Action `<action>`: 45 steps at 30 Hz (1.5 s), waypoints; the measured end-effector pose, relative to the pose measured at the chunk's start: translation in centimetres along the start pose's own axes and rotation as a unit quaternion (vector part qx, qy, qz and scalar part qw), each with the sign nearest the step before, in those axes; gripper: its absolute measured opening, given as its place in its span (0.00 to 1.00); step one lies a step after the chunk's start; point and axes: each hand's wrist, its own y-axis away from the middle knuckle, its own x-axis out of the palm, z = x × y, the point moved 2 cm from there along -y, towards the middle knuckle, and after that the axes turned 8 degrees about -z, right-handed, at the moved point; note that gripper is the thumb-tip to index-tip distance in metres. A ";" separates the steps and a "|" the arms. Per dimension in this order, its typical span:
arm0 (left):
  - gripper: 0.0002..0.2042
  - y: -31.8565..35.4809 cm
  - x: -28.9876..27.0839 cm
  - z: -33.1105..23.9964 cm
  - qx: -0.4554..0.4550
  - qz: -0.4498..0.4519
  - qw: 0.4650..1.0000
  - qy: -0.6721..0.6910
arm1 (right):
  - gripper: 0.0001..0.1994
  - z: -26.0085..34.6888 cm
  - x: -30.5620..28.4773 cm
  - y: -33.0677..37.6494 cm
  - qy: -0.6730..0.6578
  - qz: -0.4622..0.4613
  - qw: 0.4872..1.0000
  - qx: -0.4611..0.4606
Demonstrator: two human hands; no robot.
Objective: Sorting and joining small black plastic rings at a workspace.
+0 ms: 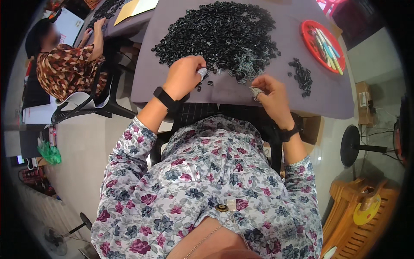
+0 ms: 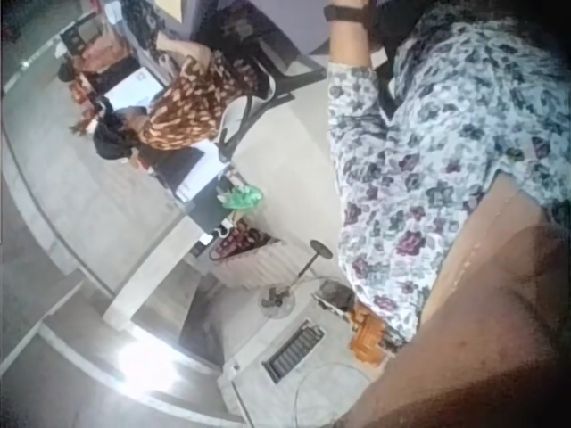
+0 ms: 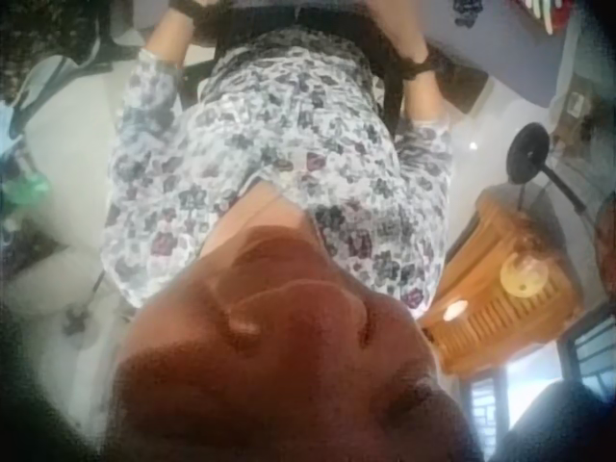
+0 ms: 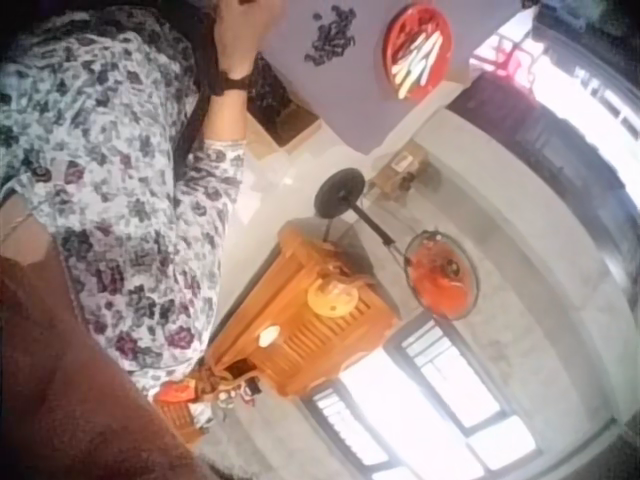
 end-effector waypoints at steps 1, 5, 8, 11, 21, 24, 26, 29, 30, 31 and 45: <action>0.11 -0.2 -0.2 -0.5 0.011 -0.013 1.000 -0.012 | 0.07 -0.6 0.1 0.0 -0.014 -0.003 1.000 0.003; 0.15 -0.5 0.3 -1.8 0.073 0.020 0.997 -0.024 | 0.09 -2.2 0.7 0.3 -0.062 -0.012 0.998 0.008; 0.18 -0.6 1.2 -1.2 0.081 0.072 0.994 -0.035 | 0.10 -2.7 0.7 0.6 -0.067 -0.005 0.998 0.008; 0.19 -0.6 0.7 -0.4 0.093 0.094 0.990 -0.043 | 0.11 -2.8 0.7 0.7 -0.071 0.001 0.997 0.003; 0.14 -1.3 1.1 -0.5 0.113 0.091 0.986 -0.082 | 0.11 -2.9 0.9 0.7 -0.048 -0.010 0.999 -0.006; 0.14 -1.6 1.5 -0.3 0.141 0.101 0.980 -0.102 | 0.11 -2.8 1.1 0.8 -0.067 -0.008 0.998 0.006; 0.15 -1.7 1.4 -0.4 0.150 0.102 0.978 -0.100 | 0.11 -2.6 1.0 0.8 -0.056 -0.011 0.998 -0.008; 0.16 -1.8 1.2 -0.8 0.153 0.110 0.978 -0.089 | 0.11 -2.5 1.1 0.8 -0.056 -0.008 0.998 -0.013; 0.15 -1.9 1.3 -0.5 0.161 0.116 0.976 -0.086 | 0.11 -2.4 1.1 0.8 -0.058 -0.007 0.998 -0.013; 0.15 -2.0 1.4 -0.4 0.169 0.123 0.974 -0.083 | 0.11 -2.5 1.1 0.9 -0.055 -0.005 0.998 -0.007; 0.08 -1.6 1.6 -0.9 0.177 0.110 0.973 -0.103 | 0.10 -2.4 0.9 0.2 -0.028 0.008 0.999 -0.019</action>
